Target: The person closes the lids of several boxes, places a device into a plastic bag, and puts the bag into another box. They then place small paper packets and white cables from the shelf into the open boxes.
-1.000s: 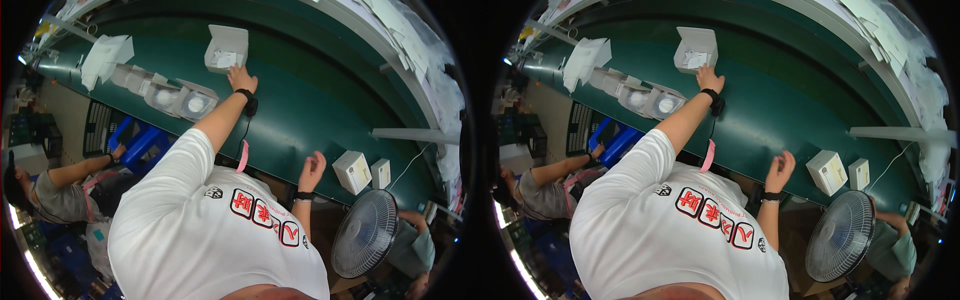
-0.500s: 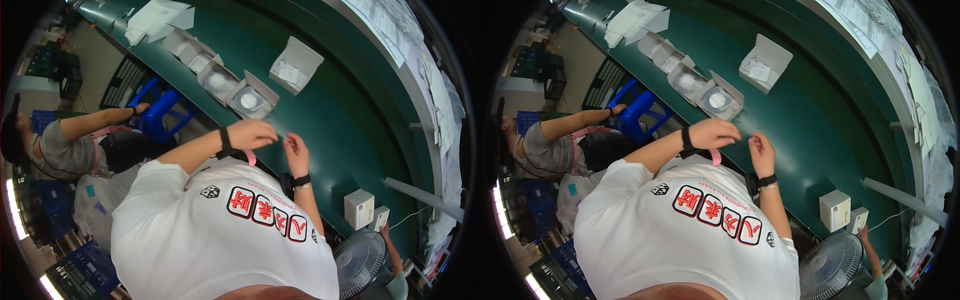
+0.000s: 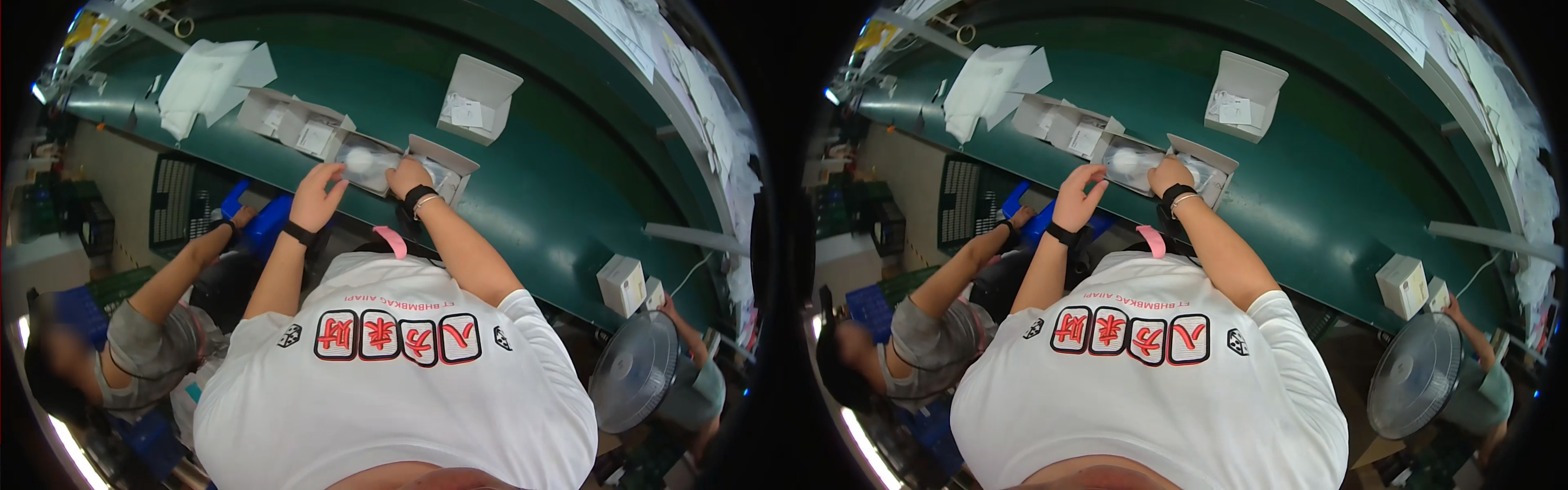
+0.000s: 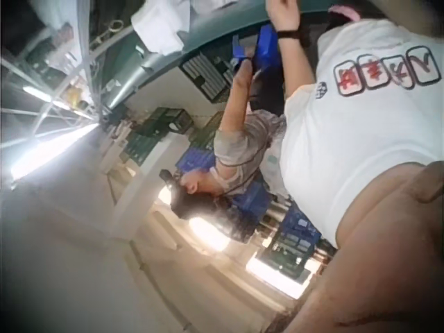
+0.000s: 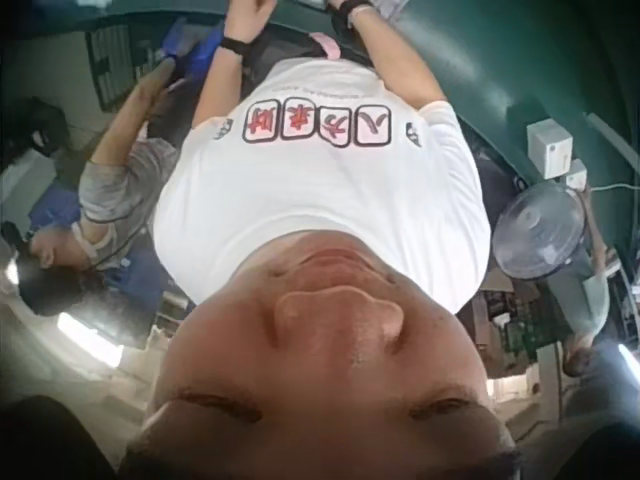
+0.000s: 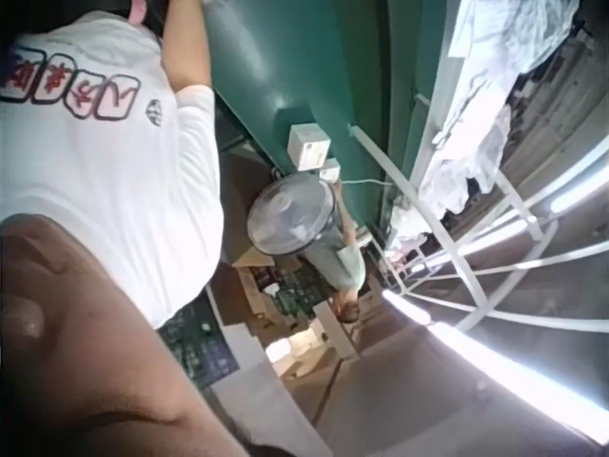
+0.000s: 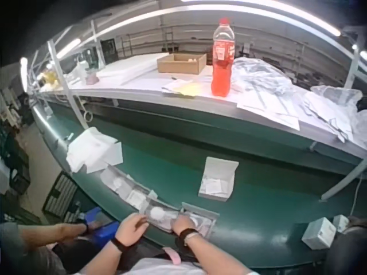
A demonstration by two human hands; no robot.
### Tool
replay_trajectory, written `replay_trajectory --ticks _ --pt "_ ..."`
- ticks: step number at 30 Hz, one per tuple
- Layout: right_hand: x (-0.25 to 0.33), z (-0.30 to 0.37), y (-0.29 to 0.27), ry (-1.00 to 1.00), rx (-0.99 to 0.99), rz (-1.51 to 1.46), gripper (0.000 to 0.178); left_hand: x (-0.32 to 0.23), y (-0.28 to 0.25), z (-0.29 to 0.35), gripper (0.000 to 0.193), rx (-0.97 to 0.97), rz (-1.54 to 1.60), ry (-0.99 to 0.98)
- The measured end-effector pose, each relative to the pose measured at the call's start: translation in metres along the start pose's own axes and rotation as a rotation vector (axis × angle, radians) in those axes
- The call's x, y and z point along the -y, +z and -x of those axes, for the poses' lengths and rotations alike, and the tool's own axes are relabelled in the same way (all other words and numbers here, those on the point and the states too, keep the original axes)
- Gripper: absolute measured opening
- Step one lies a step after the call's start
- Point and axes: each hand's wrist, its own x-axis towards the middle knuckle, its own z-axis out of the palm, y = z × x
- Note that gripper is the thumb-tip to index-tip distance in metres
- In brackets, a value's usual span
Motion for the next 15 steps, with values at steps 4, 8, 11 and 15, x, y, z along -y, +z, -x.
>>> replay_trajectory --ticks 4,8,11,15 --pt "-0.032 0.008 0.005 0.048 -0.065 -0.13 0.036 0.021 -0.019 -0.024 0.023 -0.183 0.153 -0.027" --pt "-0.091 0.066 -0.038 0.112 -0.135 0.055 0.033 0.036 -0.005 -0.055 0.022 -0.272 0.242 -0.13" --pt "-0.126 0.112 -0.089 0.234 -0.152 -0.02 0.033 0.005 0.046 -0.079 0.028 0.01 0.163 0.106" --pt "-0.202 0.153 -0.124 0.241 -0.3 0.052 0.028 -0.03 0.144 -0.127 0.043 0.305 0.005 0.367"
